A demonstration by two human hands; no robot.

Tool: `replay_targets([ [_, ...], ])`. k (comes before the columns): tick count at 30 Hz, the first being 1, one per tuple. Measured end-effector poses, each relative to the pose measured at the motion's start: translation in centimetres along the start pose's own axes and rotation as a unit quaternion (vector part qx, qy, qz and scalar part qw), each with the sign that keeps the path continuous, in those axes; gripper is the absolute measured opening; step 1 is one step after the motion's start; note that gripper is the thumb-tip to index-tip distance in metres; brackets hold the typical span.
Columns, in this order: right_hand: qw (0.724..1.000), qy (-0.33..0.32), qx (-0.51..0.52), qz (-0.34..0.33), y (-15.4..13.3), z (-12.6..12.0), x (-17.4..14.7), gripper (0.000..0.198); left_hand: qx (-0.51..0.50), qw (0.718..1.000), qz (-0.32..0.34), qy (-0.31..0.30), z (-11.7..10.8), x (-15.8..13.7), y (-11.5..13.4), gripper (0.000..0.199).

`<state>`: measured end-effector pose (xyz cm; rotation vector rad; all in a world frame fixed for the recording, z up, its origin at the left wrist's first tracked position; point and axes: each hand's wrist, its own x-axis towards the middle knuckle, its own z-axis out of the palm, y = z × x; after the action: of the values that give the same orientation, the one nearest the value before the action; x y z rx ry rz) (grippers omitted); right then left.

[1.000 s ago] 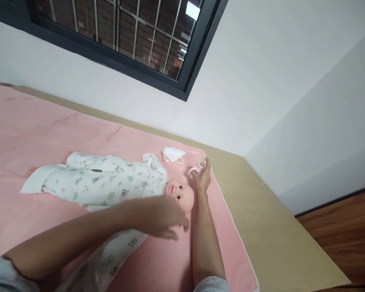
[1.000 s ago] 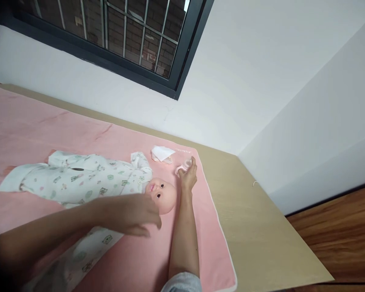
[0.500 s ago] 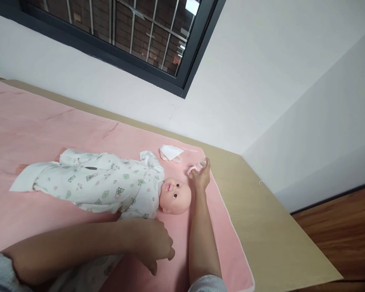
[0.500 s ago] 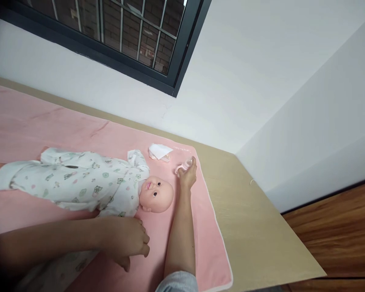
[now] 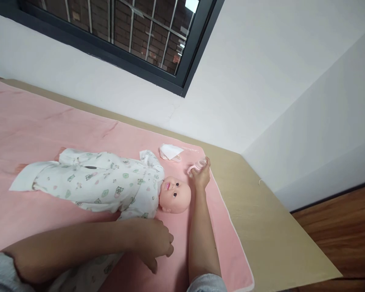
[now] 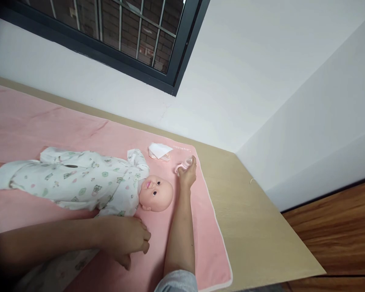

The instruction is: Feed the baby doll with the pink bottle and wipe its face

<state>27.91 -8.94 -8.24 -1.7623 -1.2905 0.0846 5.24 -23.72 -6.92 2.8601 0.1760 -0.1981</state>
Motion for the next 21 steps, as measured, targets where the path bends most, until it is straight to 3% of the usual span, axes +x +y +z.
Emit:
replay_targets([
  [8,1.000,-0.003,-0.005,0.001,0.0,0.0,0.1,0.081,-0.026,0.999,-0.008,0.018,0.2,0.0,-0.2,0.036],
  [16,1.000,-0.002,0.009,0.004,-0.3,-0.2,0.0,0.080,0.010,0.999,-0.016,-0.036,-1.0,0.0,0.5,0.047],
  [21,1.000,0.000,0.009,-0.003,-0.6,-0.3,-0.2,0.081,0.014,1.000,-0.011,-0.021,-0.7,0.1,0.4,0.046],
])
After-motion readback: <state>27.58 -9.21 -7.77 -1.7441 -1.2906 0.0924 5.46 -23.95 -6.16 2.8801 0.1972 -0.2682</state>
